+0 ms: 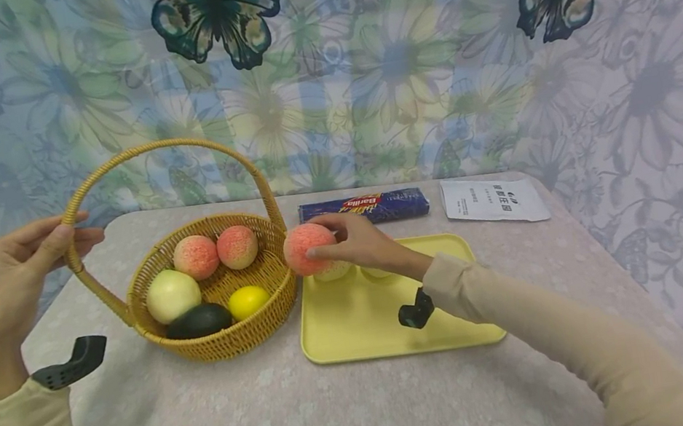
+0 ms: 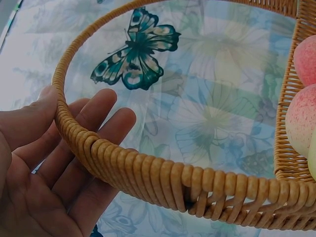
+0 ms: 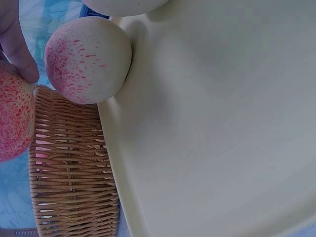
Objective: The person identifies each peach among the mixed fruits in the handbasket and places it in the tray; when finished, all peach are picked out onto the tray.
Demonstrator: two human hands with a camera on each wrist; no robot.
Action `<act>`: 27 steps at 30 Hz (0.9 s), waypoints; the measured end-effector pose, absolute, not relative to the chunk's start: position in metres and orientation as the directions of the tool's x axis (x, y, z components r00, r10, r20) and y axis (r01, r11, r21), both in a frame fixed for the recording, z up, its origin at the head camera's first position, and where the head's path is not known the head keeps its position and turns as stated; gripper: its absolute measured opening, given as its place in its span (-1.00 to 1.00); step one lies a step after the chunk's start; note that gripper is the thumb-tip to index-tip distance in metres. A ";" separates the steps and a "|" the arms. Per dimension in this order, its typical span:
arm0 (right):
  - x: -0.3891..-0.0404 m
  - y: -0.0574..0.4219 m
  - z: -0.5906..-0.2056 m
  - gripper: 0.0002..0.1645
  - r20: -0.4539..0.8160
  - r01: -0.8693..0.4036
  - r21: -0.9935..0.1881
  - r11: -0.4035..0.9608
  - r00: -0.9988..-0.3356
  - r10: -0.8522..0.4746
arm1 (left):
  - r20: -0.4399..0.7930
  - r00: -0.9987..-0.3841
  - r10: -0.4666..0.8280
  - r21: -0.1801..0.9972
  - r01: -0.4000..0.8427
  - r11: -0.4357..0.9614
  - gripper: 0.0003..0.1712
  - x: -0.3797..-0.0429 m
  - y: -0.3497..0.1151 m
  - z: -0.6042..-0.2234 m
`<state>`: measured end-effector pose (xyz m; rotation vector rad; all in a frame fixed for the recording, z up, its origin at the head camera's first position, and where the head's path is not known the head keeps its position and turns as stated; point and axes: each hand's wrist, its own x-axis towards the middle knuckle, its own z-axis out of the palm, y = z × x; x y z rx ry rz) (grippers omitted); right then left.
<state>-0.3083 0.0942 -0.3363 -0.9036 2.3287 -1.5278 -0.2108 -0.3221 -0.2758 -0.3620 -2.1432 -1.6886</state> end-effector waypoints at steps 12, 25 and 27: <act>-0.308 0.105 -0.342 -0.40 0.158 -0.373 -0.888 0.270 -0.799 -0.581 | 0.446 -0.894 -0.037 0.873 0.426 0.236 -0.64 -0.212 -0.322 -0.276; -0.306 0.114 -0.345 -0.37 0.140 -0.350 -0.892 0.286 -0.816 -0.561 | 0.445 -0.895 -0.040 0.872 0.422 0.249 -0.64 -0.212 -0.323 -0.277; -0.305 0.115 -0.344 -0.37 0.136 -0.343 -0.895 0.285 -0.819 -0.557 | 0.447 -0.894 -0.039 0.872 0.425 0.242 -0.64 -0.212 -0.323 -0.277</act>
